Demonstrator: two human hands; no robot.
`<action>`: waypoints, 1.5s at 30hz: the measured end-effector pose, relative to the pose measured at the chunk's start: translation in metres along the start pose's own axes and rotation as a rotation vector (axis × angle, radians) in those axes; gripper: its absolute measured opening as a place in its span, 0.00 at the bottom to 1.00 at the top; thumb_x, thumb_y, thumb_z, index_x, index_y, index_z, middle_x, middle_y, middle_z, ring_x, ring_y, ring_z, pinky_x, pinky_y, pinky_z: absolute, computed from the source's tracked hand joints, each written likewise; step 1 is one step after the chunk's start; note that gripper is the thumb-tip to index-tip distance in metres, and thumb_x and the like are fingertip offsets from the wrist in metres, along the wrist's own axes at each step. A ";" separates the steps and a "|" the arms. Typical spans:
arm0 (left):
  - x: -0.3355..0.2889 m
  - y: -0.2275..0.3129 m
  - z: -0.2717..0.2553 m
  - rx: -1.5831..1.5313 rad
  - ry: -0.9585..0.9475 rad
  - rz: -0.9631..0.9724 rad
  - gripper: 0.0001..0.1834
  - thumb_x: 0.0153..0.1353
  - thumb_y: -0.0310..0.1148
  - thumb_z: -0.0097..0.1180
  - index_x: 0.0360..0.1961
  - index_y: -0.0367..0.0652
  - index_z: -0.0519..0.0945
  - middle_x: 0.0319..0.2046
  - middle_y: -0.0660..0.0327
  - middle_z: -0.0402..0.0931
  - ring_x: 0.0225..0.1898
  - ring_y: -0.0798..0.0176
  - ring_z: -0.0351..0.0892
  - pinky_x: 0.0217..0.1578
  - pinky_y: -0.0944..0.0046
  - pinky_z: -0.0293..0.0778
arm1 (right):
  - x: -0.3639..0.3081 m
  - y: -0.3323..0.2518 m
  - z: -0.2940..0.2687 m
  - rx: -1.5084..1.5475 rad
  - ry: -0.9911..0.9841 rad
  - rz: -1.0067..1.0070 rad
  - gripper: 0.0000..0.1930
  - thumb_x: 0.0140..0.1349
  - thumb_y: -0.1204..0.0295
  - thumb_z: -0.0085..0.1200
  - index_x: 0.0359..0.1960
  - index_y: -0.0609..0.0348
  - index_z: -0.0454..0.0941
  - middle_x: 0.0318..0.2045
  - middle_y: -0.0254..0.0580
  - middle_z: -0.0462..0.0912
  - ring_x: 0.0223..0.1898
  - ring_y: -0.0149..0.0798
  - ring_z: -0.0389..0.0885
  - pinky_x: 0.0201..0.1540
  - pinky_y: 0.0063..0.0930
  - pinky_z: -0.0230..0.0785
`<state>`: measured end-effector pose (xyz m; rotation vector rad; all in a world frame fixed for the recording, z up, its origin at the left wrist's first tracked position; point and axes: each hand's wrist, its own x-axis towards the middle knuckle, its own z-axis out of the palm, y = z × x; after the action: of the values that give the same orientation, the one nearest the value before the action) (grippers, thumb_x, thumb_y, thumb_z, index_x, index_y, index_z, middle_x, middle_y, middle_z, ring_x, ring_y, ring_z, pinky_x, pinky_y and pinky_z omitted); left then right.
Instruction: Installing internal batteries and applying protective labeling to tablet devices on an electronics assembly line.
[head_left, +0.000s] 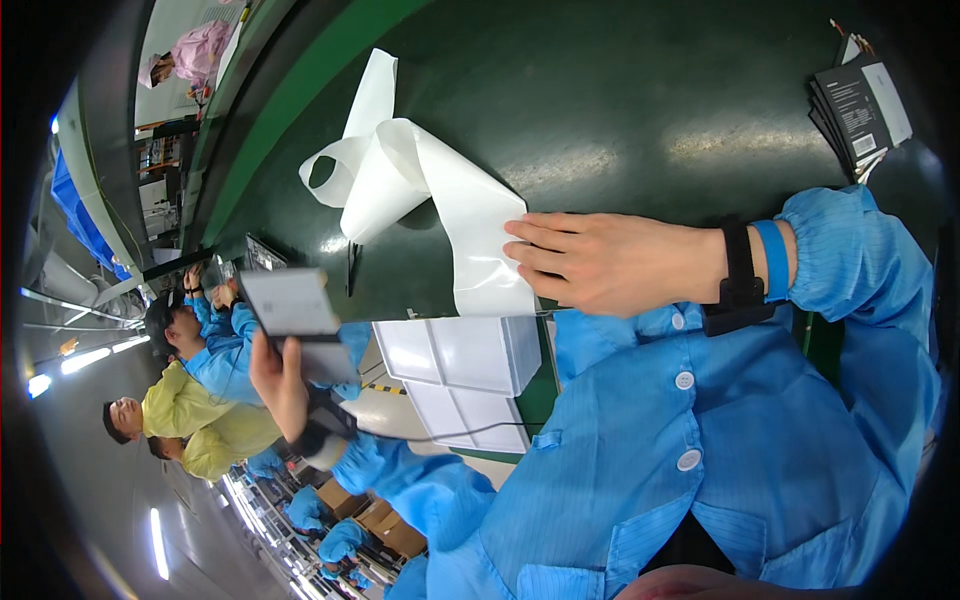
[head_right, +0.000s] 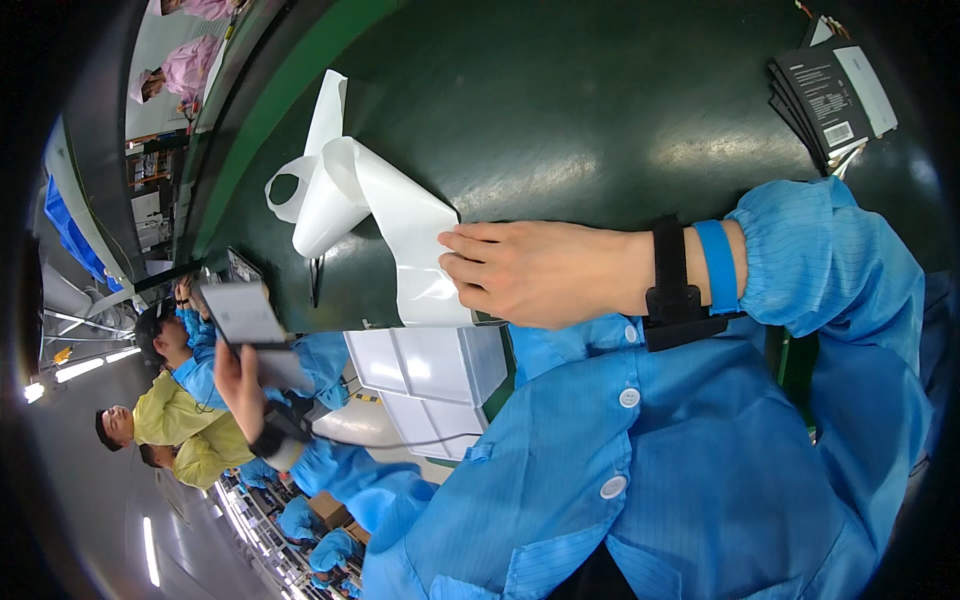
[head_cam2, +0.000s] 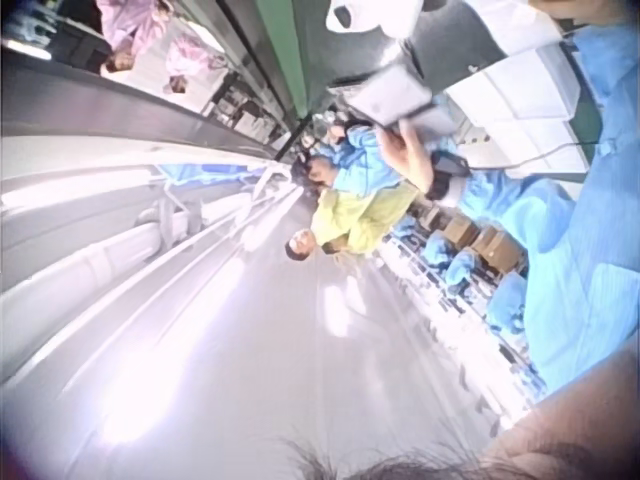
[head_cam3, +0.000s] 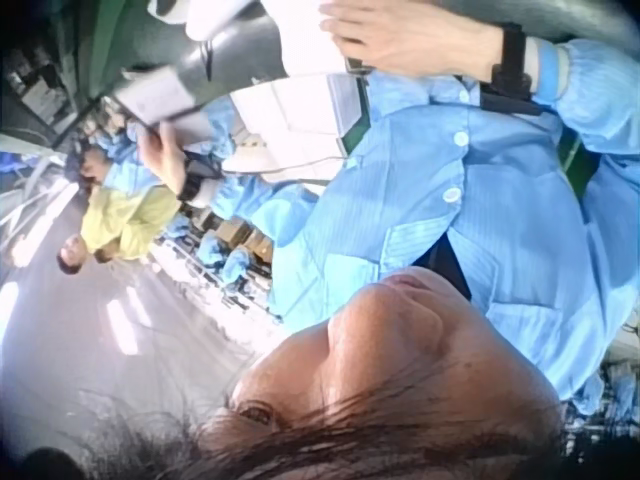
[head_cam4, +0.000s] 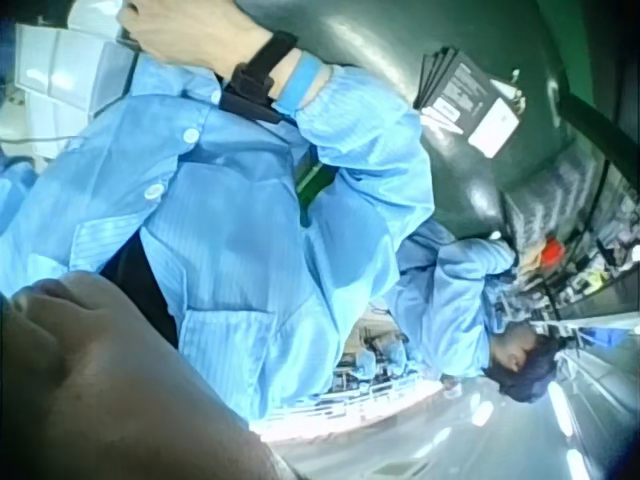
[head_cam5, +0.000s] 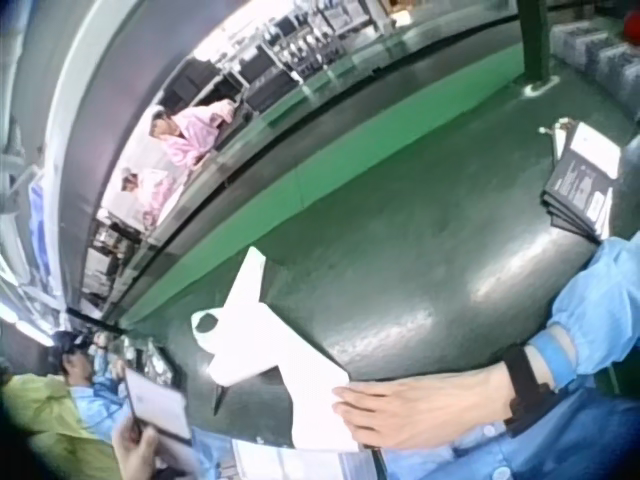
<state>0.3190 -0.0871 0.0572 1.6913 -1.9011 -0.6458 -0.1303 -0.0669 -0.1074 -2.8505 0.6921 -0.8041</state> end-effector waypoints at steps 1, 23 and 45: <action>0.024 0.044 0.035 -0.102 -0.031 0.030 0.21 0.76 0.26 0.56 0.67 0.31 0.75 0.52 0.58 0.84 0.51 0.67 0.82 0.54 0.68 0.77 | 0.001 0.000 0.000 0.003 0.011 -0.003 0.16 0.68 0.69 0.55 0.51 0.69 0.81 0.60 0.55 0.81 0.70 0.52 0.76 0.77 0.43 0.64; 0.117 0.141 0.149 0.364 -0.639 -0.012 0.21 0.72 0.45 0.66 0.34 0.34 0.89 0.22 0.59 0.85 0.25 0.71 0.81 0.28 0.65 0.75 | 0.006 0.004 -0.016 0.004 0.071 0.078 0.09 0.59 0.71 0.58 0.35 0.64 0.82 0.40 0.47 0.85 0.53 0.50 0.85 0.70 0.41 0.72; 0.031 0.130 0.209 -0.583 0.133 0.172 0.32 0.66 0.14 0.66 0.71 0.32 0.72 0.43 0.54 0.88 0.43 0.69 0.88 0.43 0.73 0.80 | 0.028 0.009 -0.042 0.893 0.615 0.593 0.26 0.64 0.76 0.70 0.61 0.58 0.73 0.29 0.36 0.82 0.31 0.31 0.84 0.36 0.25 0.76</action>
<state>0.0823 -0.1000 -0.0141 1.1575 -1.5427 -0.8873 -0.1342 -0.0868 -0.0597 -1.4965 0.8680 -1.4064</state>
